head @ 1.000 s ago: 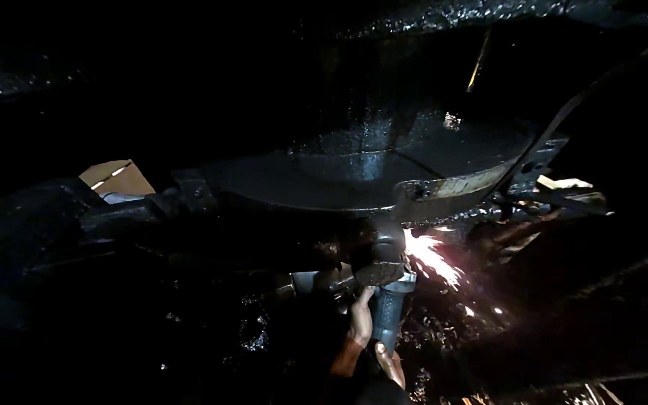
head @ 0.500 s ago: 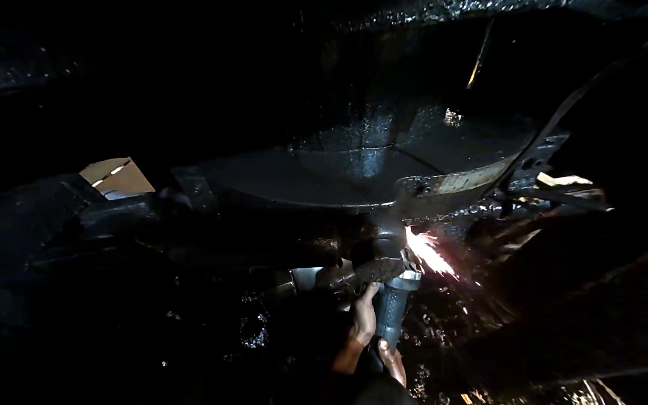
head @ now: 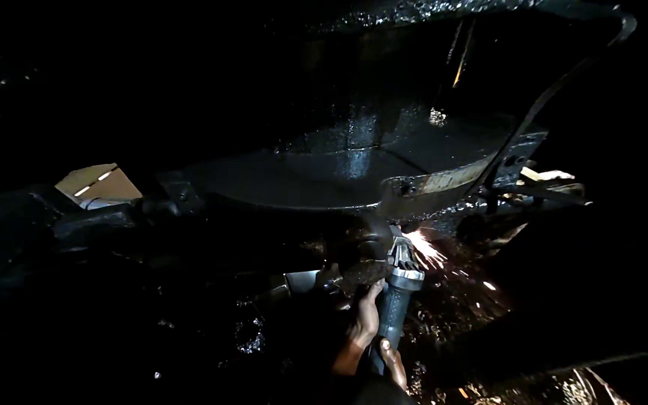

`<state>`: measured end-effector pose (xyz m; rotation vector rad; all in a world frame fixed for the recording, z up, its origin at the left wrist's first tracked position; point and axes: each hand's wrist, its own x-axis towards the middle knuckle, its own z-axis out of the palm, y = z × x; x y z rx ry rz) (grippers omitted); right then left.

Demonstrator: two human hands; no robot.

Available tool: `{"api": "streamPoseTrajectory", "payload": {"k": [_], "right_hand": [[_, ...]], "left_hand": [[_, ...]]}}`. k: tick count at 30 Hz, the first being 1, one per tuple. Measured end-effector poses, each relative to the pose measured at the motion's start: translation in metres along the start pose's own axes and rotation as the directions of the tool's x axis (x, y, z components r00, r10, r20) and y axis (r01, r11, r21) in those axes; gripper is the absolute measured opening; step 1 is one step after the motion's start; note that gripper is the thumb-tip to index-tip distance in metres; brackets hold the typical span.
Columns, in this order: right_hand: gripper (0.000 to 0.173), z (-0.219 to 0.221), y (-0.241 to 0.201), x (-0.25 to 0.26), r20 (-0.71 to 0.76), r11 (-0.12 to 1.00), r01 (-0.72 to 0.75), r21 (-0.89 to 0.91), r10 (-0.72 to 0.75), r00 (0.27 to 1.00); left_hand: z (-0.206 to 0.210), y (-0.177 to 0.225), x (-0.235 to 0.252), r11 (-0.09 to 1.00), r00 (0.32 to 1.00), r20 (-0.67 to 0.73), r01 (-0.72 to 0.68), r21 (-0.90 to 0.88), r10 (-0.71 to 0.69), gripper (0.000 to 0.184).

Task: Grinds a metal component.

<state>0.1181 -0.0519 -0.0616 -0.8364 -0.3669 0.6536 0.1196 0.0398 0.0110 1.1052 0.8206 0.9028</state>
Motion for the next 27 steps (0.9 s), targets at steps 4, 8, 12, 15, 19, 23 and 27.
{"api": "streamPoseTrajectory", "payload": {"k": [4, 8, 12, 15, 19, 23, 27], "right_hand": [[0.018, 0.057, -0.089, 0.000, -0.156, 0.928, -0.360, -0.097, 0.343, 0.926], [0.040, -0.005, 0.010, -0.004, -0.071, 0.992, -0.124, 0.026, 0.125, 0.990], [0.039, -0.003, 0.008, -0.004, -0.081, 0.986, -0.163, 0.045, 0.167, 0.983], [0.042, -0.006, 0.005, 0.000, -0.018, 0.988, -0.143, 0.057, 0.144, 0.989], [0.051, -0.016, 0.025, -0.005, -0.067, 0.984, -0.153, 0.093, 0.160, 0.985], [0.045, -0.015, 0.022, -0.004, -0.058, 0.983, -0.144, 0.117, 0.151, 0.987], [0.045, -0.021, 0.016, 0.004, 0.050, 0.989, -0.118, 0.089, 0.114, 0.992]], "left_hand": [[-0.002, 0.000, 0.000, 1.000, 1.000, 0.016, 0.008, 0.016, -0.008, 0.033], [-0.003, -0.002, 0.001, 1.000, 1.000, 0.023, -0.005, 0.012, 0.004, 0.034], [-0.002, 0.001, 0.002, 0.999, 1.000, 0.022, 0.006, 0.035, -0.007, 0.033], [-0.001, 0.001, 0.001, 0.999, 1.000, 0.026, 0.003, 0.043, -0.004, 0.033], [0.001, 0.000, 0.001, 0.999, 0.999, 0.027, 0.023, 0.046, -0.024, 0.035], [0.003, 0.000, 0.001, 0.999, 0.999, 0.053, 0.006, 0.051, -0.009, 0.035], [0.007, 0.002, 0.002, 0.999, 0.998, 0.059, -0.001, 0.034, -0.001, 0.034]]}}
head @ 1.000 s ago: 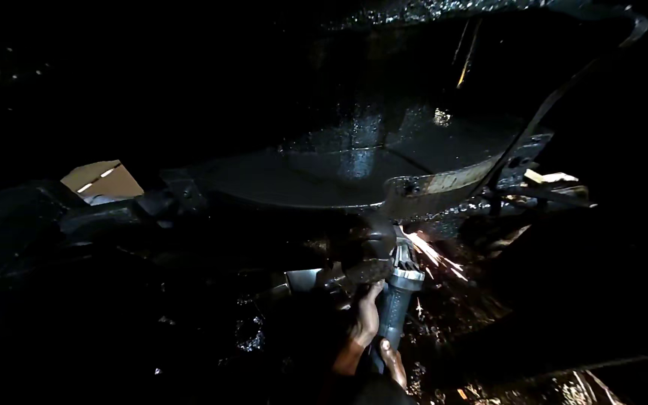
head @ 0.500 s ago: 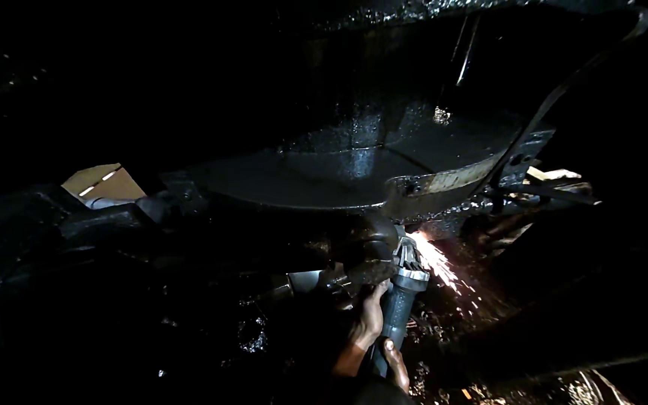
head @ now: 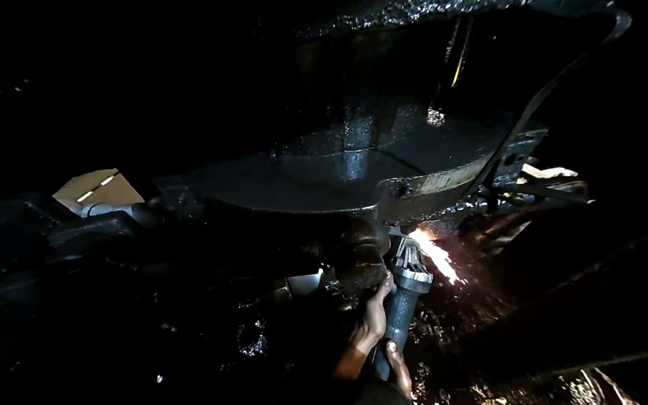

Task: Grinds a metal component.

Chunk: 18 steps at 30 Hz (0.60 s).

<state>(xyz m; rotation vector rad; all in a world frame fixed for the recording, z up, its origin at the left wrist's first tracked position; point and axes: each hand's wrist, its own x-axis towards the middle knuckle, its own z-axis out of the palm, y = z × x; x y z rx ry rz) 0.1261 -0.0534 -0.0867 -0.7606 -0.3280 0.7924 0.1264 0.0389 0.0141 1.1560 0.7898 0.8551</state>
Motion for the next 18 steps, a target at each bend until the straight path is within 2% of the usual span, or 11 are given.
{"api": "streamPoseTrajectory", "payload": {"k": [2, 4, 7, 9, 12, 16, 18], "right_hand": [[0.039, 0.001, -0.004, 0.002, -0.014, 0.999, -0.004, -0.039, 0.003, 1.000], [0.041, -0.001, -0.004, 0.002, -0.012, 0.998, -0.002, -0.057, 0.001, 1.000], [0.040, 0.008, -0.013, 0.000, -0.052, 0.998, -0.016, -0.053, 0.014, 0.999], [0.039, 0.003, -0.007, 0.001, -0.026, 1.000, -0.004, -0.013, 0.004, 1.000], [0.044, -0.010, 0.007, 0.004, 0.008, 0.999, 0.009, 0.031, -0.009, 1.000], [0.049, 0.004, -0.013, 0.001, -0.051, 0.999, -0.035, -0.016, 0.034, 0.998], [0.051, -0.001, -0.010, 0.002, -0.032, 0.999, -0.045, -0.003, 0.045, 0.999]], "left_hand": [[0.002, -0.001, 0.000, 0.999, 1.000, -0.004, -0.008, -0.037, 0.008, 0.034], [0.003, -0.001, 0.000, 0.998, 1.000, -0.009, -0.024, -0.064, 0.023, 0.032], [0.002, -0.002, 0.002, 0.999, 1.000, 0.002, -0.019, -0.036, 0.019, 0.033], [0.002, -0.005, 0.004, 1.000, 1.000, 0.022, 0.010, -0.004, -0.010, 0.037], [0.003, -0.006, 0.004, 0.999, 0.999, 0.043, 0.028, 0.016, -0.029, 0.040], [0.006, -0.006, 0.003, 0.999, 0.999, 0.043, 0.005, 0.036, -0.007, 0.040], [0.007, -0.006, 0.003, 0.999, 0.999, 0.045, 0.018, 0.051, -0.020, 0.042]]}}
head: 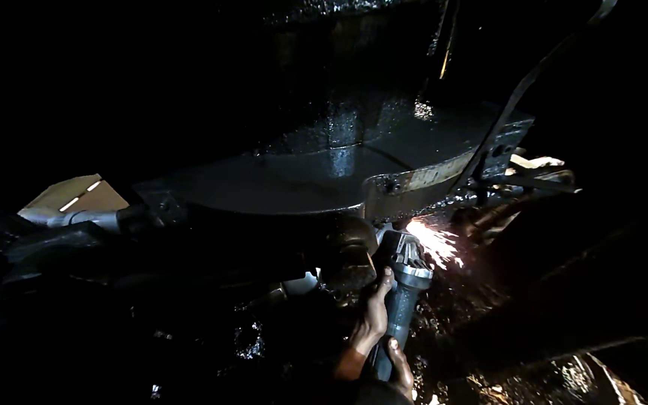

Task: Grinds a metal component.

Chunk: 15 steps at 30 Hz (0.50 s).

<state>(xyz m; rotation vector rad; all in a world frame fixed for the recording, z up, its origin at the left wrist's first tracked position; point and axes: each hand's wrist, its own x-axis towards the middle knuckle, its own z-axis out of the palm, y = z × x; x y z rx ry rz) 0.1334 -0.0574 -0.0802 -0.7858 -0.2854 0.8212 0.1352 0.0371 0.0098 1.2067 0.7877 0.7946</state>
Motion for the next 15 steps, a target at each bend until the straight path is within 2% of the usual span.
{"api": "streamPoseTrajectory", "payload": {"k": [2, 5, 8, 10, 13, 15], "right_hand": [[0.052, -0.013, 0.013, 0.003, 0.026, 1.000, 0.004, 0.023, -0.004, 1.000], [0.051, -0.003, 0.009, -0.004, -0.083, 0.999, -0.008, 0.037, 0.011, 0.997], [0.053, -0.003, 0.008, -0.005, -0.088, 0.997, -0.022, 0.070, 0.028, 0.996], [0.051, -0.005, 0.007, -0.003, -0.030, 0.997, -0.013, 0.082, 0.015, 0.999], [0.049, -0.026, 0.027, 0.009, 0.218, 0.972, 0.194, 0.133, -0.220, 0.951], [0.041, -0.004, 0.006, -0.005, -0.003, 0.995, 0.058, 0.075, -0.058, 0.998]], "left_hand": [[0.001, 0.001, 0.000, 1.000, 1.000, 0.002, 0.001, 0.000, -0.001, 0.042], [0.003, 0.003, -0.001, 1.000, 1.000, 0.003, 0.010, 0.013, -0.010, 0.045], [0.005, 0.005, -0.002, 0.999, 1.000, 0.017, -0.007, -0.037, 0.008, 0.042], [0.005, 0.006, -0.002, 0.999, 1.000, 0.005, -0.019, -0.036, 0.019, 0.041], [0.006, 0.009, -0.005, 1.000, 1.000, -0.009, -0.021, 0.006, 0.021, 0.040], [0.006, 0.009, -0.005, 0.999, 1.000, -0.014, -0.016, 0.036, 0.016, 0.040]]}}
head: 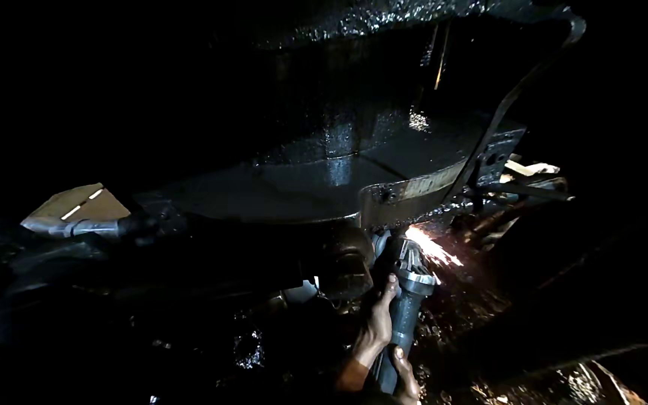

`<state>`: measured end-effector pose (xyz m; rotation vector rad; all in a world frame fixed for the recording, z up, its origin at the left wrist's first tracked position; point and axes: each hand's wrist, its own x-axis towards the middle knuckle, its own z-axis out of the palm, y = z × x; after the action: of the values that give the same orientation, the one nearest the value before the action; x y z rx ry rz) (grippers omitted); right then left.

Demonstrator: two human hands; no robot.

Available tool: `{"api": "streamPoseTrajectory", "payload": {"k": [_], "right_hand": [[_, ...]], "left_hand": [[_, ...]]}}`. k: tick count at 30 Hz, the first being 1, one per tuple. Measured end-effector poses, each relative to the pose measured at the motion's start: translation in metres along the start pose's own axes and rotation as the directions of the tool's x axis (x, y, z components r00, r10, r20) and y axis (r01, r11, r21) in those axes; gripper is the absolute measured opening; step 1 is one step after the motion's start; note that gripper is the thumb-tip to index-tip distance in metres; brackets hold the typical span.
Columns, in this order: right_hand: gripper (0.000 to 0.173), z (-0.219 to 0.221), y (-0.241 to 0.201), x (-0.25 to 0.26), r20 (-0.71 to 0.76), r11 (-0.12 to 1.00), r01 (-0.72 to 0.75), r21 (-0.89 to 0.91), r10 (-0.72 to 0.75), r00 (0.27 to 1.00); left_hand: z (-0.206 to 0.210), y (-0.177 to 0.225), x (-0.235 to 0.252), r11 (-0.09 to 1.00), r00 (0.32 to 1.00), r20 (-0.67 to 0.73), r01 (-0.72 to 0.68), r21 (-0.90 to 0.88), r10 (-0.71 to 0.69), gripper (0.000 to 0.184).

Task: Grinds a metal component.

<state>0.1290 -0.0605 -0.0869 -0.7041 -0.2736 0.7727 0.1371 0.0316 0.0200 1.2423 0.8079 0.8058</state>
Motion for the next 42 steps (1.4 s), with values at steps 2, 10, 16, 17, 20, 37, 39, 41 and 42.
{"api": "streamPoseTrajectory", "payload": {"k": [2, 10, 16, 17, 20, 37, 39, 41, 42], "right_hand": [[0.038, 0.009, -0.008, -0.004, -0.079, 0.999, -0.050, -0.013, 0.048, 0.996], [0.034, 0.008, -0.015, -0.001, 0.005, 0.997, -0.054, 0.050, 0.053, 0.999], [0.031, 0.006, -0.018, 0.000, 0.026, 0.996, -0.045, 0.080, 0.043, 0.999], [0.030, 0.007, -0.018, 0.000, 0.019, 0.996, -0.043, 0.080, 0.041, 0.999], [0.032, 0.007, -0.019, 0.000, 0.001, 0.997, -0.050, 0.061, 0.050, 0.999], [0.029, 0.008, -0.021, 0.000, -0.013, 0.998, -0.014, 0.063, 0.015, 1.000], [0.035, 0.006, -0.018, 0.000, -0.031, 0.998, -0.031, 0.051, 0.032, 0.999], [0.041, 0.001, -0.014, 0.000, -0.061, 0.997, -0.060, 0.037, 0.063, 0.996], [0.043, 0.000, -0.013, 0.000, -0.072, 0.997, -0.070, 0.012, 0.070, 0.995]], "left_hand": [[0.001, 0.000, 0.000, 1.000, 1.000, 0.012, -0.002, -0.003, 0.002, 0.041], [0.007, -0.001, 0.002, 0.999, 1.000, 0.026, 0.001, 0.044, -0.002, 0.043], [0.013, 0.000, 0.001, 0.998, 0.998, 0.053, 0.030, 0.050, -0.032, 0.043], [0.013, -0.001, 0.001, 0.998, 0.998, 0.052, 0.028, 0.056, -0.031, 0.043], [0.013, -0.004, 0.003, 0.998, 0.999, 0.042, -0.021, 0.057, 0.018, 0.040], [0.016, -0.005, 0.003, 0.991, 0.995, 0.078, 0.055, 0.119, -0.064, 0.046], [0.014, -0.004, 0.002, 0.993, 0.996, 0.064, 0.054, 0.103, -0.061, 0.044], [0.012, -0.004, 0.001, 0.995, 0.994, 0.072, 0.076, 0.063, -0.081, 0.044], [0.011, -0.006, 0.001, 0.996, 0.994, 0.068, 0.082, 0.043, -0.085, 0.044]]}}
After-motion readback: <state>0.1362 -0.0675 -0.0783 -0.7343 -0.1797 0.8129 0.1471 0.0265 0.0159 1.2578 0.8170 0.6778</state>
